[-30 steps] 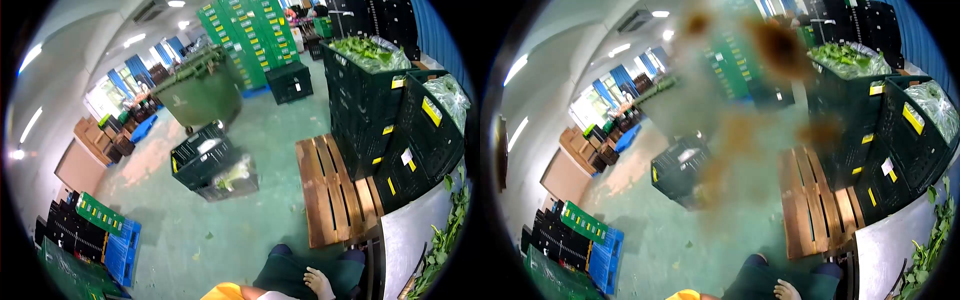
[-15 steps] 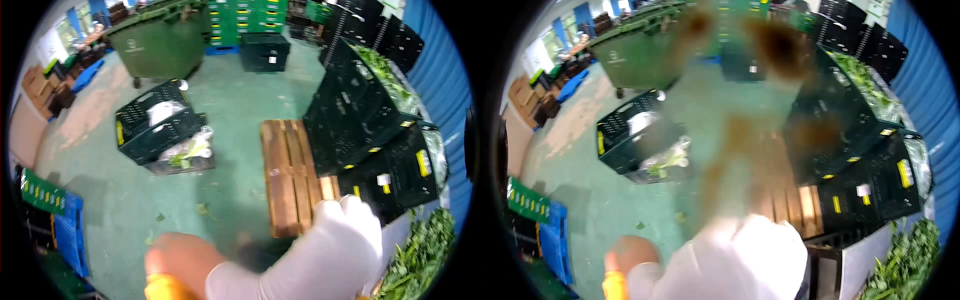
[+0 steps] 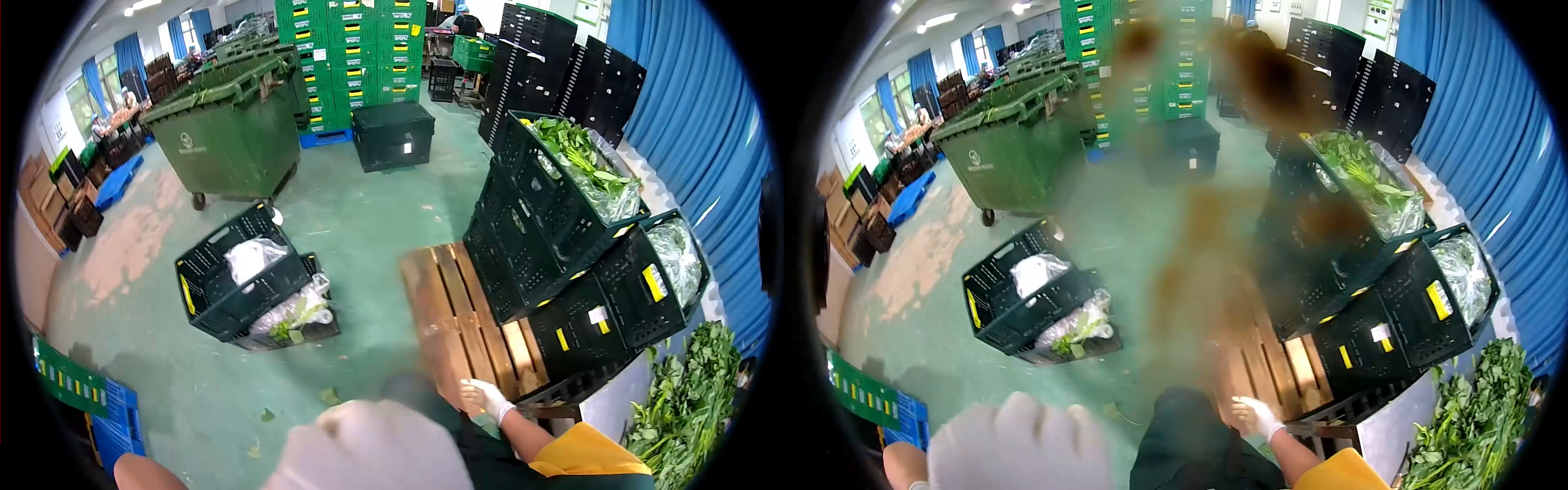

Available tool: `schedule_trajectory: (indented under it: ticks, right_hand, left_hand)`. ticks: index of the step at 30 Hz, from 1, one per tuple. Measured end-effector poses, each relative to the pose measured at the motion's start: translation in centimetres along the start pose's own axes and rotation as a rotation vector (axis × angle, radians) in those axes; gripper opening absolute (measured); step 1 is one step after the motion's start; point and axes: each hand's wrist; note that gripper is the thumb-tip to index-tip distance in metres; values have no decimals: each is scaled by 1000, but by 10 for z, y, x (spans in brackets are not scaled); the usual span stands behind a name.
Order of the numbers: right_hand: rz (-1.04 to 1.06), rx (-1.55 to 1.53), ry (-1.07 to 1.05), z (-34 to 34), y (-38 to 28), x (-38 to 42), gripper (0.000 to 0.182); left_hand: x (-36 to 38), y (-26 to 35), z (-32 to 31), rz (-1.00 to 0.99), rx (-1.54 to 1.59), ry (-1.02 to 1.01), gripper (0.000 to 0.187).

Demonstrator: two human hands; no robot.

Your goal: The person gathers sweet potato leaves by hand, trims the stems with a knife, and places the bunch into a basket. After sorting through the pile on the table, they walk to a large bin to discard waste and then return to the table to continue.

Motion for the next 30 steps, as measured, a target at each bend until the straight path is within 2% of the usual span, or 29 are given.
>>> schedule_trajectory:
  ticks: [1, 2, 3, 4, 6, 7, 8, 9, 10, 11, 12, 14, 16, 18, 20, 21, 24, 25, 26, 28, 29, 30]
  right_hand:
    - [37, 155, 168, -2, -5, 6, 33]
    - [-2, 171, 305, 41, 11, -22, 35]
    - [-24, 164, 362, 140, 54, -80, 36]
    - [-155, 464, 447, 141, 49, -81, 38]
    - [-246, 486, 576, 124, 44, -85, 37]
    - [-340, 1263, 478, 70, 8, -64, 35]
    - [-363, 785, 525, 86, 18, -96, 31]
    - [-391, 1001, 609, 2, -33, -76, 25]
    - [-403, 712, 601, 32, -22, -121, 35]
    - [-427, 843, 574, 13, -44, -142, 35]
    - [-448, 982, 550, -7, -69, -162, 35]
    - [-202, 852, 552, 55, -62, -263, 18]
    - [-126, 615, 372, 111, -75, -362, 23]
    - [-141, 587, 431, 59, -144, -380, 23]
    - [-80, 671, 426, -15, -220, -368, 26]
    - [-49, 658, 370, -17, -236, -391, 28]
    - [-125, 665, 399, -76, -300, -406, 25]
    - [-96, 716, 391, -97, -314, -415, 21]
    - [-183, 784, 349, -116, -333, -423, 18]
    - [-252, 883, 316, -135, -352, -456, 18]
    - [-278, 910, 310, -145, -360, -471, 19]
    - [-274, 949, 307, -155, -368, -485, 21]
  left_hand:
    - [-4, -8, 3, 12, -163, 45, 9]
    - [-7, -19, 5, 30, -322, 94, 10]
    - [-9, -32, 3, 5, -302, 63, 12]
    - [-19, -40, 14, 14, -315, 68, 12]
    - [-50, -59, 39, 56, -231, -207, 14]
    - [-49, -67, 12, 136, -266, -110, 13]
    - [-69, -80, 4, 143, -290, -114, 13]
    - [-90, -94, -2, 117, -170, -66, 12]
    - [-112, -107, -10, 88, -46, -16, 11]
    - [-138, -122, -19, 13, -76, -21, 9]
    - [-159, -135, -22, 27, -90, -17, 9]
    - [-220, -161, -15, -191, -56, -69, 7]
    - [-272, -181, -16, -204, -133, -109, 9]
    - [-311, -209, -24, -251, -191, -127, 11]
    - [-340, -238, -38, -180, -205, -86, 16]
    - [-349, -251, -36, -93, -181, -80, 15]
    - [-380, -312, -29, -107, -154, -75, 12]
    - [-387, -326, -57, 106, -69, 32, 14]
    - [-386, -339, -74, 111, -60, 39, 14]
    - [-404, -374, -91, 205, -204, 84, 17]
    - [-412, -392, -98, 206, -220, 20, 16]
    - [-420, -414, -107, 155, -373, -40, 15]
Point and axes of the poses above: each hand's wrist, its own x-axis away from the middle knuckle, its own z-axis out of the back of the hand, y = z × x, and after that the axes turned 3 degrees about -y, right-handed
